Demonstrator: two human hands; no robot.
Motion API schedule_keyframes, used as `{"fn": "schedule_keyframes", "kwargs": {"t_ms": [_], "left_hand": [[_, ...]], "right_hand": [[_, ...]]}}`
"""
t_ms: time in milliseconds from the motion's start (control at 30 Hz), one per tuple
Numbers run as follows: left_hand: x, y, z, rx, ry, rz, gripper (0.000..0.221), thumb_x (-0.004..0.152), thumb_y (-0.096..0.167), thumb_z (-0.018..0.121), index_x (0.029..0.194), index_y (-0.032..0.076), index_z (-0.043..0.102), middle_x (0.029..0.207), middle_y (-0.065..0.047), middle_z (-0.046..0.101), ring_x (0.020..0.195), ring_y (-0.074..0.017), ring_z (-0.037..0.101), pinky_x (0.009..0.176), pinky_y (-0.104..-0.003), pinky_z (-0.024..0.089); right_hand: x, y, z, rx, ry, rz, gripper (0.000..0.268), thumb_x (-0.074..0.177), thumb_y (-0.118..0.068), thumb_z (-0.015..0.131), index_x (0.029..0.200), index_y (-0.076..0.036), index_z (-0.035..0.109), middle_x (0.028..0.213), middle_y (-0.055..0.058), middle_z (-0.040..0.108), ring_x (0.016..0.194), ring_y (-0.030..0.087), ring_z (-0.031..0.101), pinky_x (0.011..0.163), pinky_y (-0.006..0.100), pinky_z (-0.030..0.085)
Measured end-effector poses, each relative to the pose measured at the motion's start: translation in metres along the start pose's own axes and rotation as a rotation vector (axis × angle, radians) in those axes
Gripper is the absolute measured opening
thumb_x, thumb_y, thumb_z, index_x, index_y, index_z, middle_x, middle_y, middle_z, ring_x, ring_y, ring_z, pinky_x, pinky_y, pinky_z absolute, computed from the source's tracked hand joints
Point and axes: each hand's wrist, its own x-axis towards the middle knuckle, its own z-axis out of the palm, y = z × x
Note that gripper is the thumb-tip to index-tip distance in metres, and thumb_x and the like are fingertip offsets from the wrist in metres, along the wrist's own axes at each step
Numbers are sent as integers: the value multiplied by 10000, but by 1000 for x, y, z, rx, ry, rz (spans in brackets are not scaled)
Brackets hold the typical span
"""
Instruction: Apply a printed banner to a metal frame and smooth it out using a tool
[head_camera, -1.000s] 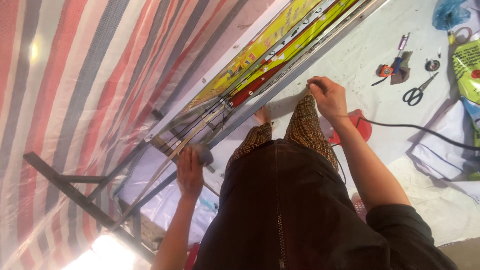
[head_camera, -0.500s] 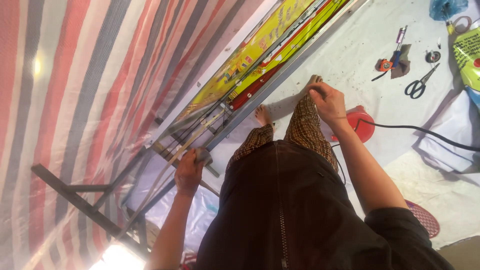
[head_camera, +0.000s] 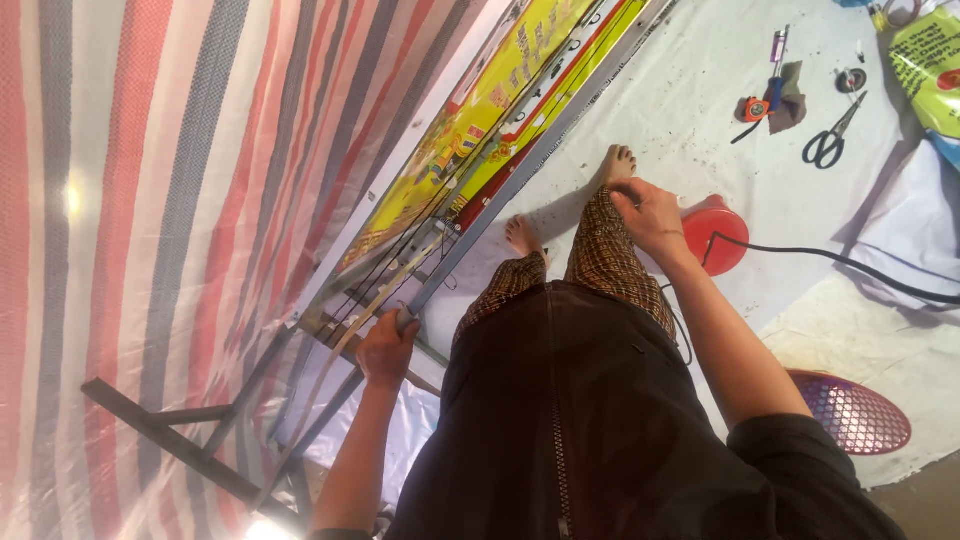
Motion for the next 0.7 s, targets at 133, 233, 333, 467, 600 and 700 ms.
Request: {"fn": "schedule_keyframes", "kwargs": {"t_ms": [133,233,333,467,600,700], "left_hand": [[13,12,18,-156,-177,-93,596,896,811,516,1129,285,672,818,26,699,739,-192,731,643,-359,595],[36,33,19,-200,-203,-89,622,904,821,487,1152,277,657,866,13,718,769,-220,744,658,-388,604],[80,65,3,-222,-188,-37,584,916,784,513,1126,256,645,833,-13,717,745,-248,745,646,-415,602],[144,123,6,-302,-163,35,539,935,701,573,1119,198,633,804,-73,708,710,-301,742,630,-464,590],[223,186,-17,-265,-176,98,548,949,739,508,1057,210,601,754,-54,701,676,-292,745,622,-462,594],[287,241,-43,-400,-197,150,496,1020,661,456,982,181,572,732,-98,709,696,-341,747,639,-487,586]], "right_hand": [[3,11,-3,-71,-22,-5,222,1029,-198,675,1212,-101,753,1103,190,746,1072,390,690,936,495,538],[5,21,-7,-120,-41,9,236,1018,-232,681,1213,-122,754,1086,164,756,1032,384,702,896,492,545],[6,33,-10,-144,-49,53,240,1018,-238,677,1219,-136,756,1081,149,763,995,359,720,882,472,552],[2,40,-18,-148,-43,105,245,1006,-226,676,1219,-138,757,1078,158,765,976,373,725,865,482,554],[1,75,-28,-170,-38,156,259,990,-301,680,1222,-215,753,1098,80,771,999,301,730,868,441,564],[-3,85,-45,-171,-21,198,278,981,-317,676,1234,-229,747,1109,74,771,997,302,730,869,434,570]]}}
